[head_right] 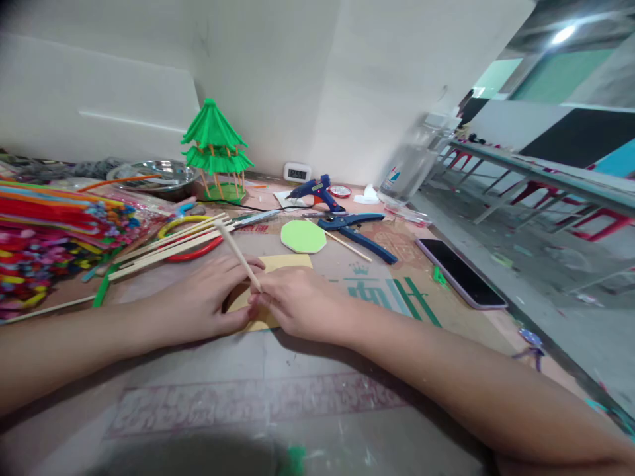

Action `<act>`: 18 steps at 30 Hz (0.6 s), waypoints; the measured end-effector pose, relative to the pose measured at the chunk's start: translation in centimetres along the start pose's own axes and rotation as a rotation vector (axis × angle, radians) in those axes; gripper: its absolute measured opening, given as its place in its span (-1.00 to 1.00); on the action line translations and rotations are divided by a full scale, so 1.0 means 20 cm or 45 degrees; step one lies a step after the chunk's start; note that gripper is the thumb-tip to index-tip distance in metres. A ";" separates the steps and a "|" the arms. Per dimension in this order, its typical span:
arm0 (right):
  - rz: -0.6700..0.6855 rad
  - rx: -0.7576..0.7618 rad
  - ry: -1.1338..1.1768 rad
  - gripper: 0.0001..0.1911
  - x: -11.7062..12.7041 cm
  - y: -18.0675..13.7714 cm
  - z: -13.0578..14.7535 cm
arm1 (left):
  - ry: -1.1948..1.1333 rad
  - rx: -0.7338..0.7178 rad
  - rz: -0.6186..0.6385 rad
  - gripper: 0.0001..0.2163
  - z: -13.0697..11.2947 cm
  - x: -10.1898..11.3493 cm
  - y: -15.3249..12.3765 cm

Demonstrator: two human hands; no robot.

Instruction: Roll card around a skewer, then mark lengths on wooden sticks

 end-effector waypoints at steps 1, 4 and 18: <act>-0.002 -0.013 0.007 -0.78 0.00 0.00 -0.02 | 0.007 0.006 0.002 -0.64 0.00 0.00 0.00; -0.143 -0.290 0.041 -0.83 0.06 -0.01 -0.16 | 0.030 0.041 0.023 -0.58 0.01 0.00 0.00; -0.168 -0.015 2.181 -0.71 -0.12 0.01 -0.16 | -0.016 -0.180 -0.183 -0.75 -0.06 0.09 -0.03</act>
Point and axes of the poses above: each hand's wrist, its own y-axis towards the middle knuckle, its own x-axis out of the back of the hand, z = x × y, the point moved 9 cm from there along y, towards the middle knuckle, and after that the axes turned 15 degrees about z, right-handed, at the moved point
